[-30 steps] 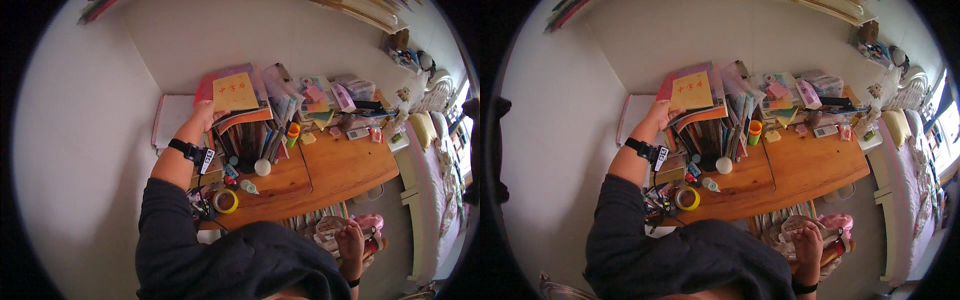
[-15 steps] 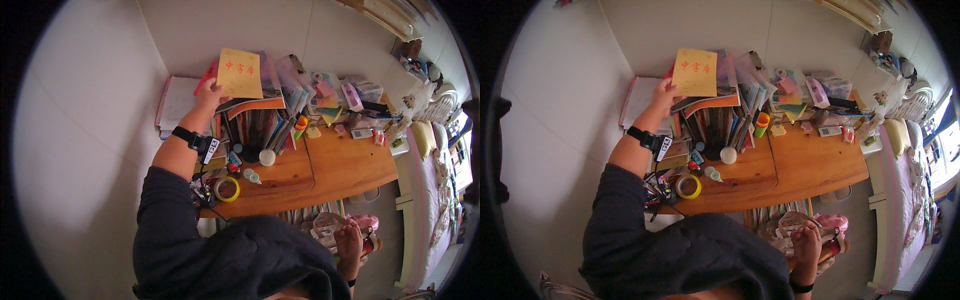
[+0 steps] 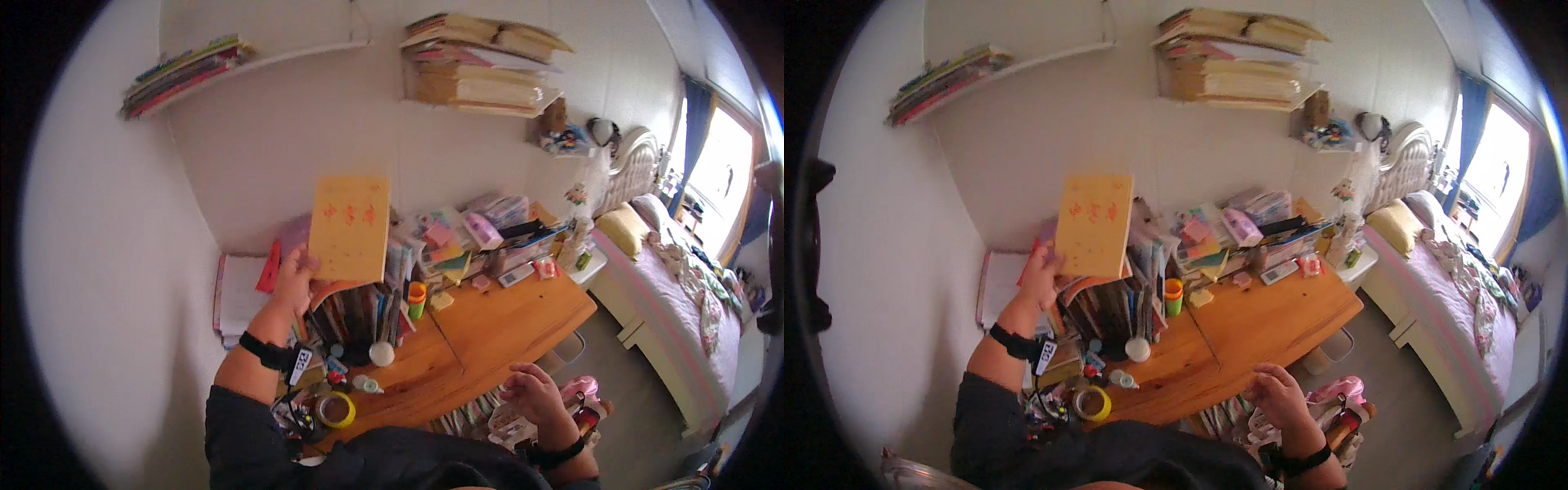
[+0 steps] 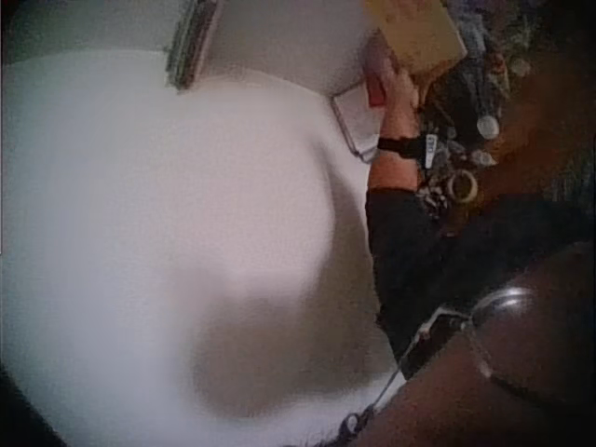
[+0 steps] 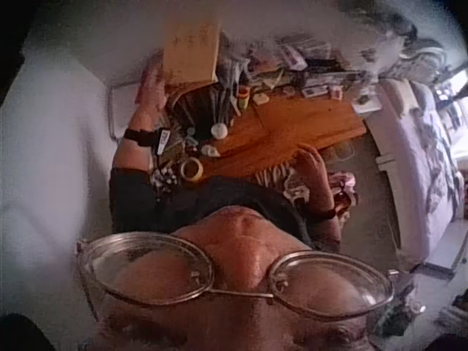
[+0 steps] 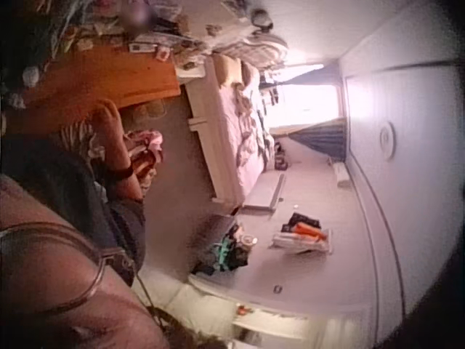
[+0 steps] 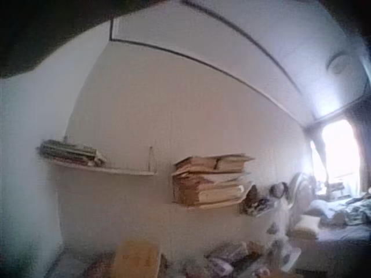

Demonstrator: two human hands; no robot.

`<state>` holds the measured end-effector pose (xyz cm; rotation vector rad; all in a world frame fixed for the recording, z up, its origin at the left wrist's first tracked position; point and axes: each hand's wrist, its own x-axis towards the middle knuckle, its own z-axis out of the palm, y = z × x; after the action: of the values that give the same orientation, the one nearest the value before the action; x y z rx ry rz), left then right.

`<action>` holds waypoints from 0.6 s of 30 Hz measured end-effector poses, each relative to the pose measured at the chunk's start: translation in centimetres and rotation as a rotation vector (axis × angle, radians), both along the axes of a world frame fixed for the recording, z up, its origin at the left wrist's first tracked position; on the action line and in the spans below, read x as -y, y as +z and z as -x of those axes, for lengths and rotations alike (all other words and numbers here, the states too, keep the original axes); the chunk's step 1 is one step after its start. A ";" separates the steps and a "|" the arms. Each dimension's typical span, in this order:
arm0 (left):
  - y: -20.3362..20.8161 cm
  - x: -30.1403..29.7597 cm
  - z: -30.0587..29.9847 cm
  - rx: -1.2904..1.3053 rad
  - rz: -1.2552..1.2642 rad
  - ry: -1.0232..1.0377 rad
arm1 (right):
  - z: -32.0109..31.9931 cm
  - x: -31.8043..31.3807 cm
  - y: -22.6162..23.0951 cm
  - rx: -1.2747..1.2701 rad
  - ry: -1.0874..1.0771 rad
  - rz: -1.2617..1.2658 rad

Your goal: The person organizes books and papers on a cluttered desk, placing them on a wall shelf. They then fold a floral-patterned blanket and a green blanket on a bed, followed by folding a dark blue garment with white patterns.

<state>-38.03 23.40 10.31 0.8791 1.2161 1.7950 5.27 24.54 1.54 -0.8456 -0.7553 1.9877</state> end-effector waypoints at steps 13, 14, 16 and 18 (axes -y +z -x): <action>-5.4 1.2 -16.9 -0.001 0.355 -0.891 | 2.8 2.0 3.5 0.085 0.185 -0.029; -5.7 1.1 -16.7 -0.066 0.360 -0.904 | 2.5 1.8 3.3 0.094 0.120 -0.059; -5.8 0.6 -16.1 -0.110 0.379 -0.974 | 2.0 1.3 3.1 0.169 0.144 -0.169; -5.5 0.5 -16.0 -0.102 0.429 -0.940 | 1.7 0.8 3.3 0.214 0.165 -0.259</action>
<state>-22.06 22.94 4.86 1.0443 0.9430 0.7187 3.53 23.75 4.87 -0.8705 -1.2123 1.9050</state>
